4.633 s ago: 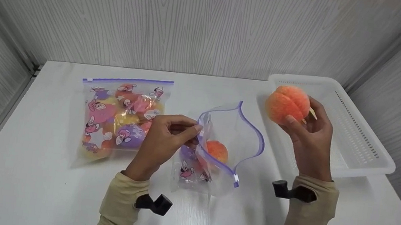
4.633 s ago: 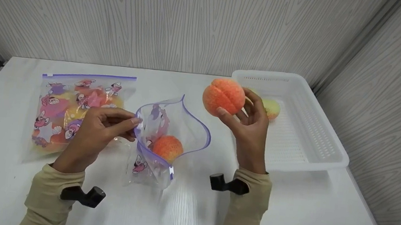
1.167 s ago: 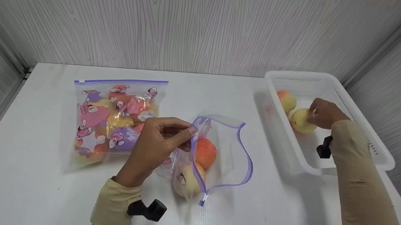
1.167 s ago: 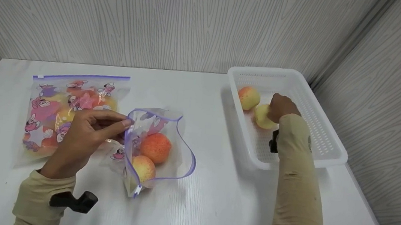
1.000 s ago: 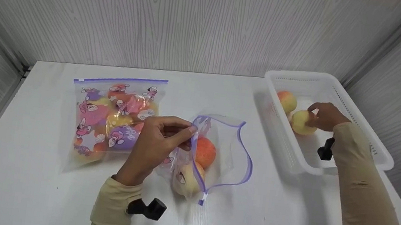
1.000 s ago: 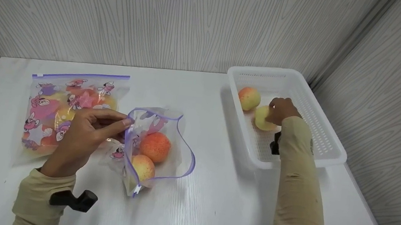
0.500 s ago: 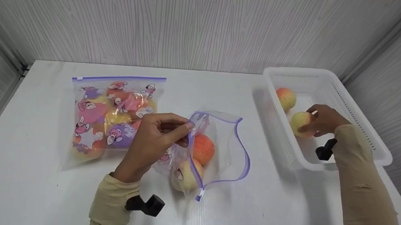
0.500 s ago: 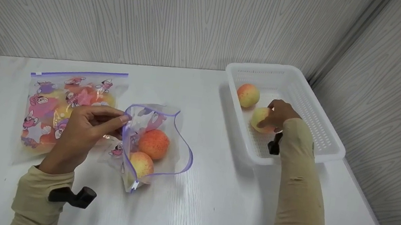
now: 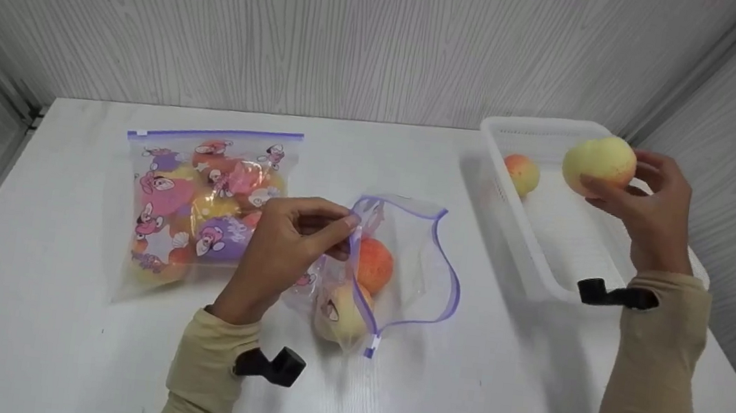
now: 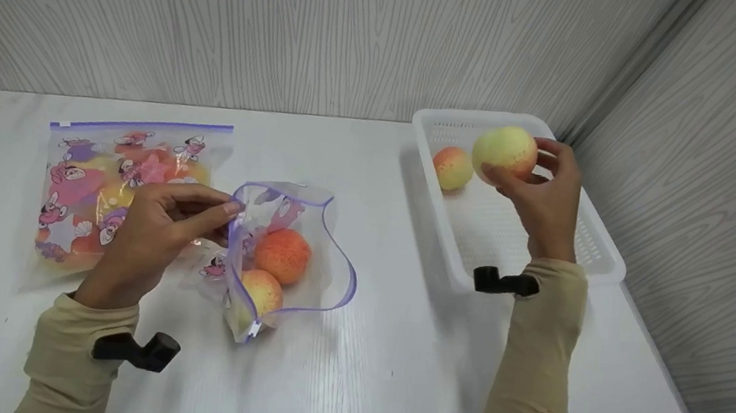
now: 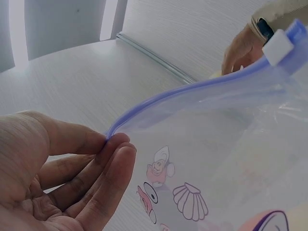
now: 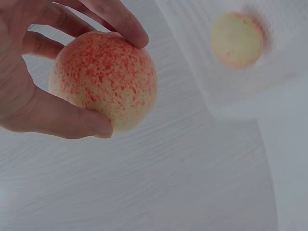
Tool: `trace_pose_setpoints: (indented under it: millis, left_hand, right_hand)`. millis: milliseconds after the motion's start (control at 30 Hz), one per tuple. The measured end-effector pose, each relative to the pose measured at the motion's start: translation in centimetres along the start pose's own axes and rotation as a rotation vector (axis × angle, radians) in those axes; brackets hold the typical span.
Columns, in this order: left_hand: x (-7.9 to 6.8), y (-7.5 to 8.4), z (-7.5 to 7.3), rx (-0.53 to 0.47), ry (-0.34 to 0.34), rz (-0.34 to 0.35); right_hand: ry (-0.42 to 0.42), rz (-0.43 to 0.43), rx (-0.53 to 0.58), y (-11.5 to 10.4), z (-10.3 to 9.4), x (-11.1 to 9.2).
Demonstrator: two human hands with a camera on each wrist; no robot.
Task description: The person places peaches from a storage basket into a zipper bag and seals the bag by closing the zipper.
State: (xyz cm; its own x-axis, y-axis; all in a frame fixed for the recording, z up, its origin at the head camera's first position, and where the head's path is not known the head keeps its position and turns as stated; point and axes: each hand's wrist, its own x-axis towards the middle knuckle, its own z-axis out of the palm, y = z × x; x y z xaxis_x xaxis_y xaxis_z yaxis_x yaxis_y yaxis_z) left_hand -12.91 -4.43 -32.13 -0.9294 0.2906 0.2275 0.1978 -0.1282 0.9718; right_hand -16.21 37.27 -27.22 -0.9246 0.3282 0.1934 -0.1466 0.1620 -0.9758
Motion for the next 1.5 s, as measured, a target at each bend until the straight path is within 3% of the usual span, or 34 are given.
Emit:
trace_pose_setpoints:
  millis: [200, 367, 733, 1000, 1267, 1500]
  left_hand:
    - [0.0, 0.2, 0.0, -0.011, 0.002, 0.004]
    - [0.0, 0.3, 0.0, -0.005, -0.003, 0.010]
    - [0.0, 0.1, -0.2, -0.001, -0.010, 0.044]
    - [0.0, 0.0, -0.3, -0.005, -0.004, 0.023]
    - [0.0, 0.1, -0.2, -0.012, 0.005, 0.014]
    - [0.0, 0.2, -0.2, -0.011, 0.007, 0.005]
  right_hand:
    - [0.042, -0.114, 0.211, -1.2, 4.3, -4.5]
    - [0.004, -0.213, 0.275, -2.0, 6.8, -7.3]
    - [-0.136, -0.294, 0.393, -3.4, 9.3, -9.5]
    - [-0.304, -0.307, 0.260, -4.6, 10.8, -10.9]
    - [-0.452, -0.462, -0.044, -5.9, 12.0, -12.2]
    - [-0.513, -0.441, -0.134, -5.9, 12.4, -12.4]
